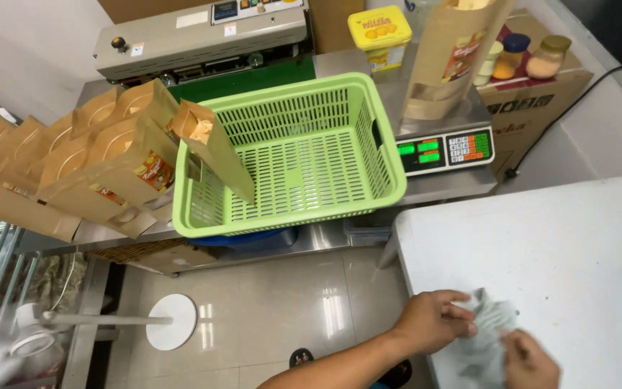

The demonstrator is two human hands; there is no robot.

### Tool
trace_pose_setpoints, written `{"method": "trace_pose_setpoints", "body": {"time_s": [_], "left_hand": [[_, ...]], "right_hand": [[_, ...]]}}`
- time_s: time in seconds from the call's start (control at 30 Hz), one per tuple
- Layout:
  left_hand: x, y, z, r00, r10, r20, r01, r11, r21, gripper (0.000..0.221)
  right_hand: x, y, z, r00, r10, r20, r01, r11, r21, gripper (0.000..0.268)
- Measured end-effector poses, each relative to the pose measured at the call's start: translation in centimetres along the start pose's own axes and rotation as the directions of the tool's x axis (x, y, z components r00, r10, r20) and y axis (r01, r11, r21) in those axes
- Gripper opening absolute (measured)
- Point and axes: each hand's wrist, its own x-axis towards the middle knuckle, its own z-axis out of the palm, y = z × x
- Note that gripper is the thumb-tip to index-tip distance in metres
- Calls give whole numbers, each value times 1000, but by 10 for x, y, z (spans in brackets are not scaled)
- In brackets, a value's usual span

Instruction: Manual packaging of snacks involving cleaning the workspace, filling paper bags with chips, and sealing them with a machine.

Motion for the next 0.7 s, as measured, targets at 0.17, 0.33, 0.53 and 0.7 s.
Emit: {"method": "trace_pose_setpoints", "body": {"time_s": [0.17,0.33,0.53,0.7], "left_hand": [[-73,-56,-96,981,73,182,-47,988,-145,87],[-168,-163,-207,817,-556,153,370,709,601,79],[-240,-234,-280,749,-662,16,652,742,152,78],[-234,-227,-317,851,-510,-123,524,816,243,76]], "right_hand": [[41,28,-45,987,-111,-120,99,990,-99,16],[48,-7,-58,966,-237,-105,138,812,-567,49],[54,232,-27,964,-203,173,261,578,-773,112],[-3,47,91,917,280,284,-83,831,-550,80]]}}
